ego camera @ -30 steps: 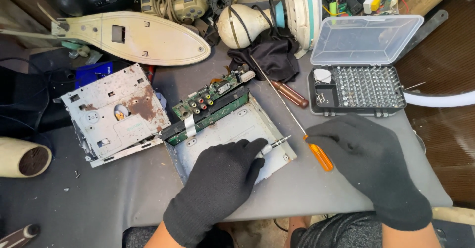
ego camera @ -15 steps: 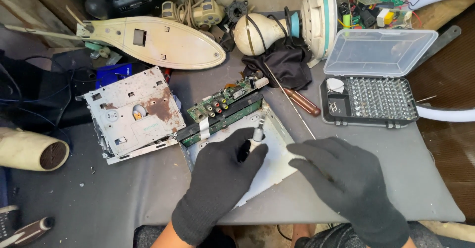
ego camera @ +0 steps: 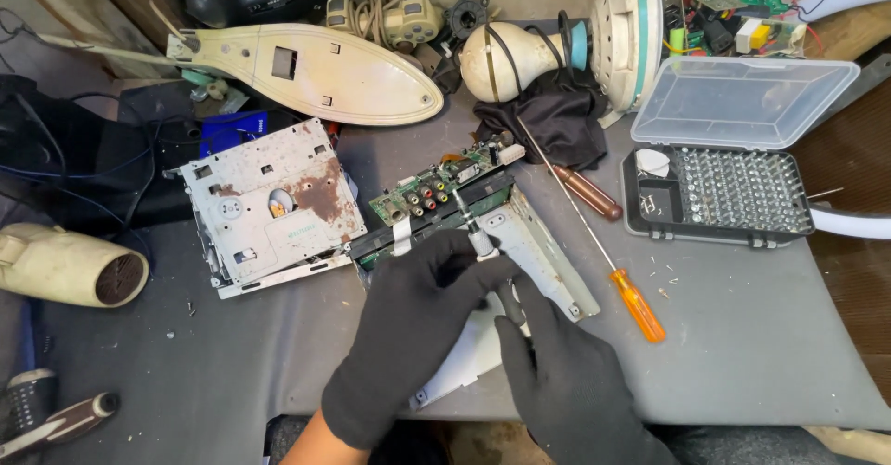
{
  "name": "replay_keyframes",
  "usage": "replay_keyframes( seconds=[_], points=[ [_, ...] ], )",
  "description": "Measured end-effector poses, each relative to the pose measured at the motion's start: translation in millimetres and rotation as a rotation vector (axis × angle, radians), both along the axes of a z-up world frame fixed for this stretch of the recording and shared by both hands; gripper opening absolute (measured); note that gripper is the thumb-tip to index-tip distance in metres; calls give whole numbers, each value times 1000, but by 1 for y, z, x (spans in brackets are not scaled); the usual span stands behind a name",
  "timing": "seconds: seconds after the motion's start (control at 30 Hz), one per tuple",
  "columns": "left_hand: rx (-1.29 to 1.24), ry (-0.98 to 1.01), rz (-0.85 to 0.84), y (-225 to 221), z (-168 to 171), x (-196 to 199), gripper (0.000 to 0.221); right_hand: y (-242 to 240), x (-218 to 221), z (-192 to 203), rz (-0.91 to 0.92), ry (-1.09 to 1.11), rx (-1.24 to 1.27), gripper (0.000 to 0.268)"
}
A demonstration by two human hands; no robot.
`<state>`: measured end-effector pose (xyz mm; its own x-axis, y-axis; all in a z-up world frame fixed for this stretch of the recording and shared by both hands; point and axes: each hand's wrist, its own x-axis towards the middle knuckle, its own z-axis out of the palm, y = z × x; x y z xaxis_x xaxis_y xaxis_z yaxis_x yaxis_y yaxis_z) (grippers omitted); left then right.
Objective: Disassembling a car stereo head unit by removing screws and disconnecting internal ribbon cables to inspect the components.
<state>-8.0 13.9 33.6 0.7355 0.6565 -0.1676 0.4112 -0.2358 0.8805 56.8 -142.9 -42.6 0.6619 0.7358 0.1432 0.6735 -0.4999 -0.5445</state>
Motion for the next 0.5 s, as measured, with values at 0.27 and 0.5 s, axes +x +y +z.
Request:
replay_keyframes(
  seconds=[0.27,0.5],
  points=[
    [822,-423,177,25,0,-27,10,-13,-7,-29,-46,-375,47,41],
    [828,-214,200,40,-18,-25,14,-7,-6,-40,-179,-591,-94,37]
  ],
)
